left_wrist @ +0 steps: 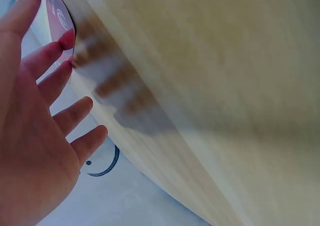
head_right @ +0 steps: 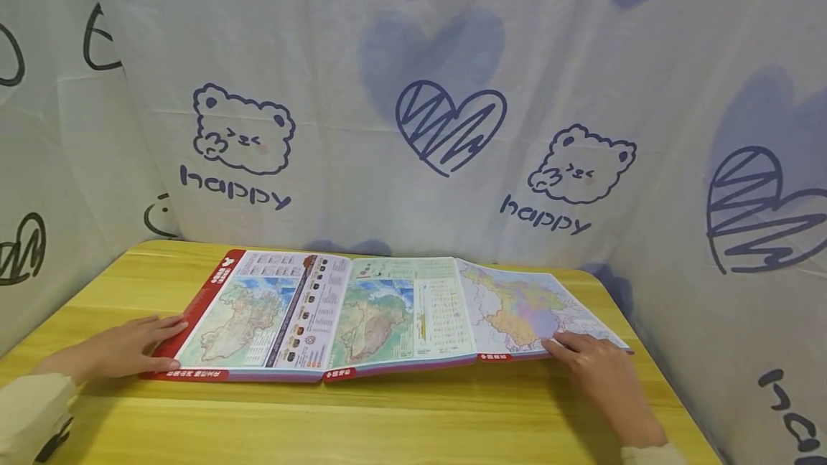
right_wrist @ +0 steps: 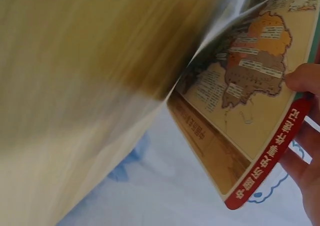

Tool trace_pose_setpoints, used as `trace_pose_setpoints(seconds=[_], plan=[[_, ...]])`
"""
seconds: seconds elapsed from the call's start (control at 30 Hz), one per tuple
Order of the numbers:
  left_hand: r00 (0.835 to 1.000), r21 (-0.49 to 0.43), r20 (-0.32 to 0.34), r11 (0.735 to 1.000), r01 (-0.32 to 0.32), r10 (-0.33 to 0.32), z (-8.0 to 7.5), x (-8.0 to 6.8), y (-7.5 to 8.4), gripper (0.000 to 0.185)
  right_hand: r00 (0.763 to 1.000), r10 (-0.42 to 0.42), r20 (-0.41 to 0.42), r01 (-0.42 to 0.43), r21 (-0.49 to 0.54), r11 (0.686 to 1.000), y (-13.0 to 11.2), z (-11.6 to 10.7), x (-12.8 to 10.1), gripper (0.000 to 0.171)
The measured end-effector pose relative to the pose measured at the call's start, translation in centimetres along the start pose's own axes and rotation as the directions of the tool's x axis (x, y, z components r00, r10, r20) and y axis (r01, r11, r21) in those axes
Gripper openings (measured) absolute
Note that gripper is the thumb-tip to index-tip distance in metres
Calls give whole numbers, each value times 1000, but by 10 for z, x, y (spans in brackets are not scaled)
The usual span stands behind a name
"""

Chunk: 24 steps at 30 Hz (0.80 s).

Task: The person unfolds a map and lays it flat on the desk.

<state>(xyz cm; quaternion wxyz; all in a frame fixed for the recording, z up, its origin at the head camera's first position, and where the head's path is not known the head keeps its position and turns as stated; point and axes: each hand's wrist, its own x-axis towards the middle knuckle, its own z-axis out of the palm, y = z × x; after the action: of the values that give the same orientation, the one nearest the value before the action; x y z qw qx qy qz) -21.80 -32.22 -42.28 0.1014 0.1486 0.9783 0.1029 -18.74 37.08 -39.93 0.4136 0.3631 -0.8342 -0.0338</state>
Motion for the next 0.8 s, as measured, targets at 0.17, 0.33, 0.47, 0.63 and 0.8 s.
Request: trace_pose_setpoints(seconds=[0.17,0.33,0.47,0.63,0.8], plan=[[1000,-10,-1,1000,-2,2,1,-1,-3,87,995,33,96,-35,19,999,-3,4,-4,32],[1000,4,20,1000,10,-10,-1,-1,0,86,964,87,252,-94,15,995,-9,4,-6,34],[999,30,35,999,14,-16,-4,-2,6,84,931,122,343,-138,23,990,-14,4,-8,32],[999,81,11,996,-32,31,-5,-3,14,73,843,136,521,-236,131,963,-19,6,-9,30],[996,56,-5,995,-84,85,0,-5,28,69,756,91,648,-298,218,929,-22,8,-8,31]])
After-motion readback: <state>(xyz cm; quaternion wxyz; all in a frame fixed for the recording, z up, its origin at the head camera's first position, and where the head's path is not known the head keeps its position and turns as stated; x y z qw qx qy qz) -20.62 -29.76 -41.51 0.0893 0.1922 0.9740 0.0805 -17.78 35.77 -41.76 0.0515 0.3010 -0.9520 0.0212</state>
